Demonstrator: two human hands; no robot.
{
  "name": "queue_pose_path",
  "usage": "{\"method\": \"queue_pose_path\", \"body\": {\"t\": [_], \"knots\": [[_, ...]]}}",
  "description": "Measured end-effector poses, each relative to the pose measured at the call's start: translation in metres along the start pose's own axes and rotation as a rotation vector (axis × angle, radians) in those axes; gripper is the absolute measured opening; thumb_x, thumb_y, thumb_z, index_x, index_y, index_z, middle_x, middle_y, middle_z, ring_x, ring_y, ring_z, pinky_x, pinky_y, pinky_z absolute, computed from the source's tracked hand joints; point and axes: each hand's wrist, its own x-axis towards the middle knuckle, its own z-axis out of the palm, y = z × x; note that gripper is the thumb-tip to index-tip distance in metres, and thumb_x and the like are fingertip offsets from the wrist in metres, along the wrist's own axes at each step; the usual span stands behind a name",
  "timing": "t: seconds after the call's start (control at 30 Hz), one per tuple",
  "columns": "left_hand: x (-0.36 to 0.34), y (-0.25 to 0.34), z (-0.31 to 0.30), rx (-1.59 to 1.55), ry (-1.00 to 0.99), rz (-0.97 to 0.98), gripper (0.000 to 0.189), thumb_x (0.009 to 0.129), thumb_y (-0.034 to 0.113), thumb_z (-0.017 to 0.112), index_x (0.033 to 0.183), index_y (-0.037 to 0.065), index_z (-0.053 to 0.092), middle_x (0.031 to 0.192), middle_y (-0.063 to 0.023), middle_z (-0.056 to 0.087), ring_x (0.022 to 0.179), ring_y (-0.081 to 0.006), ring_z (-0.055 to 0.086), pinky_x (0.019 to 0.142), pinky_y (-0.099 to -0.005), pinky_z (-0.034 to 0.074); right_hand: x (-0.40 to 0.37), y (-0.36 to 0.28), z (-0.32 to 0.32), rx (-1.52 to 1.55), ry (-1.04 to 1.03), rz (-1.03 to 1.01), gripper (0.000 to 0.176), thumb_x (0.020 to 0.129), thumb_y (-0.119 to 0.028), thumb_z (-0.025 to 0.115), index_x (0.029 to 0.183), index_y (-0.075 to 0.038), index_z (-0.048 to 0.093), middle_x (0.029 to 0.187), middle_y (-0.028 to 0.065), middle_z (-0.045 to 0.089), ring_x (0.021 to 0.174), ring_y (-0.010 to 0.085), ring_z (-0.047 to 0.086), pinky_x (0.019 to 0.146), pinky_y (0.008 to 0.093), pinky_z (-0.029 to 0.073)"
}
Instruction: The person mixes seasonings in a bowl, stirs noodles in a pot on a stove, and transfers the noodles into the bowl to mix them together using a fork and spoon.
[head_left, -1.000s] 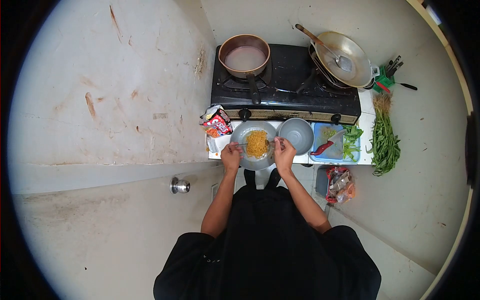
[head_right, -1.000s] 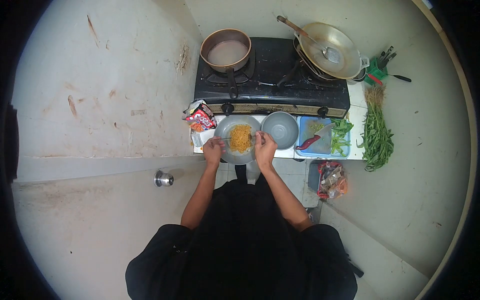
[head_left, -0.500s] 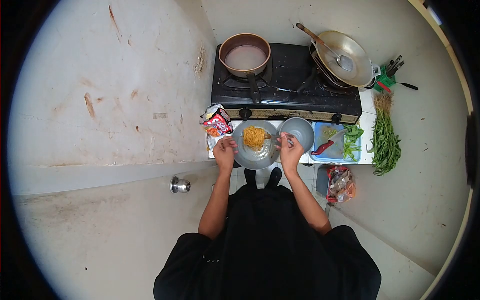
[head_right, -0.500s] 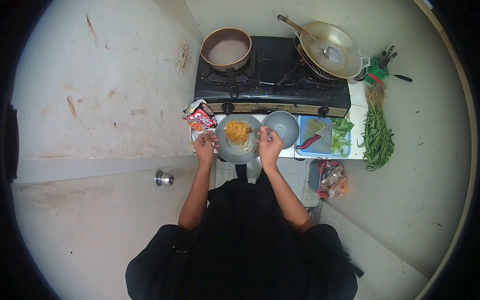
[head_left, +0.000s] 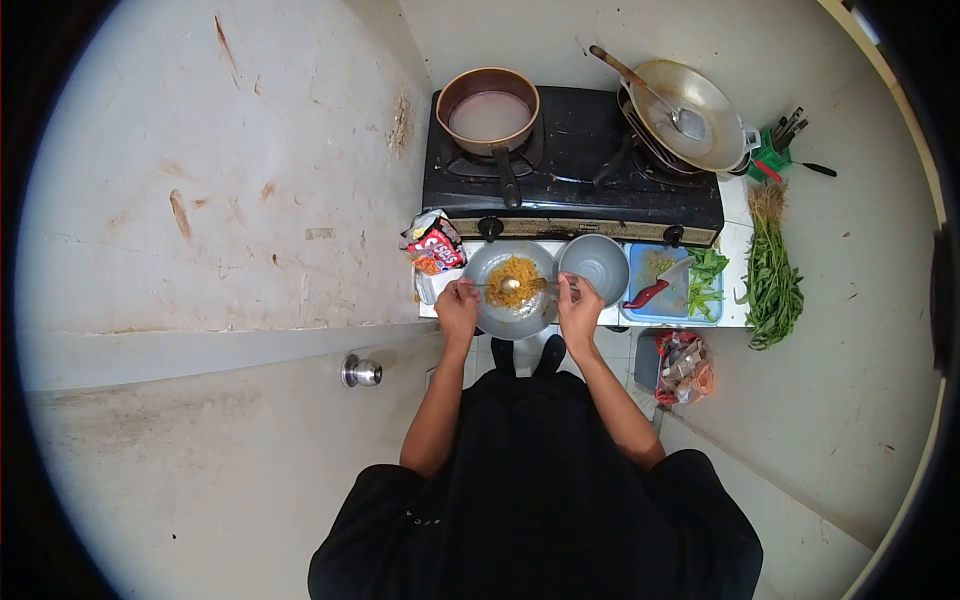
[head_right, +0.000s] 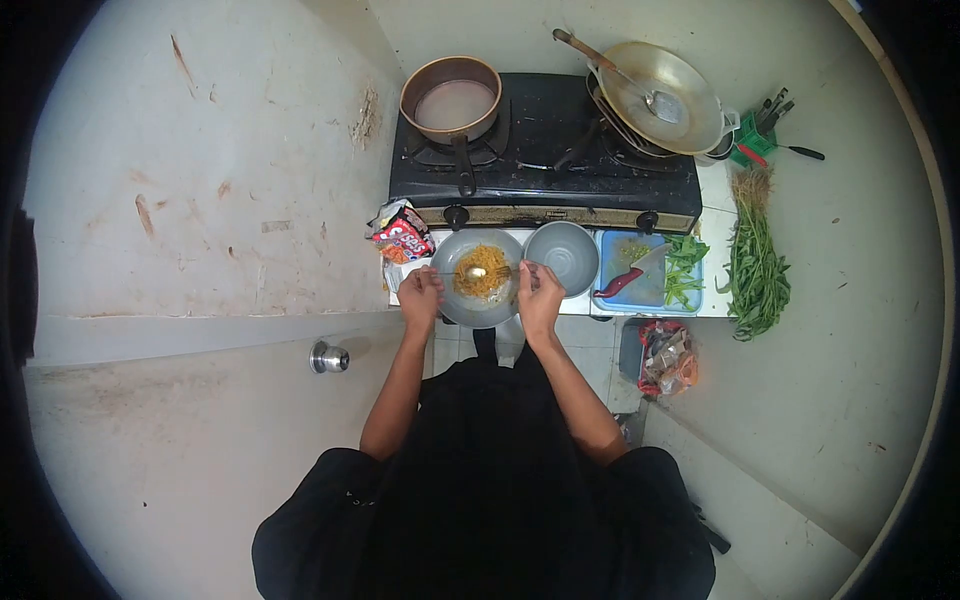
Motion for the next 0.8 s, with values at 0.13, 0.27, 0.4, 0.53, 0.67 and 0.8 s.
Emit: {"method": "queue_pose_path", "body": {"t": [0.13,0.27,0.4,0.53,0.67,0.8], "knots": [[-0.008,0.016,-0.008,0.311,0.089,0.233,0.033,0.103,0.023,0.052,0.092,-0.004,0.068,0.068,-0.0107,0.067,0.06,-0.0184,0.066,0.055,-0.038,0.053,-0.002,-0.017,-0.011,-0.157,0.024,-0.152,0.018,0.096,-0.008,0.064,0.103,0.006,0.071,0.094,0.0151,0.071,0.082,0.0204,0.072,0.071,0.0308,0.059],[-0.001,0.028,-0.019,0.425,0.175,0.249,0.03,0.099,0.021,0.054,0.087,-0.003,0.068,0.071,-0.0222,0.068,0.067,-0.0396,0.069,0.064,-0.0484,0.053,0.005,-0.019,-0.008,-0.144,0.031,-0.191,0.014,0.094,-0.007,0.065,0.1,0.003,0.072,0.094,0.0173,0.071,0.083,0.0303,0.071,0.076,0.0355,0.056],[0.004,0.025,-0.02,0.588,0.239,0.226,0.03,0.098,0.021,0.054,0.086,-0.003,0.068,0.075,-0.0253,0.068,0.071,-0.0443,0.068,0.065,-0.0522,0.053,0.014,-0.016,0.002,-0.148,-0.018,-0.188,0.013,0.093,-0.006,0.065,0.099,0.003,0.072,0.094,0.0172,0.071,0.083,0.0312,0.071,0.076,0.0362,0.056],[0.017,-0.009,-0.011,0.447,0.227,0.238,0.031,0.098,0.021,0.053,0.087,-0.003,0.068,0.074,-0.0262,0.067,0.07,-0.045,0.067,0.065,-0.0535,0.052,0.018,-0.009,0.013,-0.181,-0.038,-0.206,0.013,0.092,-0.006,0.065,0.098,0.002,0.073,0.094,0.0172,0.071,0.082,0.0312,0.071,0.075,0.0356,0.056],[0.029,-0.051,0.004,0.322,0.114,0.142,0.032,0.102,0.023,0.052,0.093,-0.004,0.067,0.071,-0.0119,0.069,0.062,-0.0213,0.069,0.058,-0.0351,0.058,0.017,-0.009,0.018,-0.136,-0.05,-0.132,0.013,0.092,-0.006,0.065,0.097,0.003,0.073,0.091,0.0175,0.072,0.077,0.028,0.071,0.072,0.0345,0.056],[0.01,-0.031,0.017,-0.067,-0.041,-0.155,0.031,0.104,0.024,0.051,0.101,-0.002,0.067,0.078,-0.0083,0.068,0.068,-0.0139,0.067,0.057,-0.0288,0.058,0.009,-0.004,0.018,-0.114,-0.063,-0.067,0.013,0.092,-0.006,0.066,0.097,0.003,0.073,0.09,0.018,0.072,0.076,0.0256,0.072,0.071,0.0343,0.056]]}}
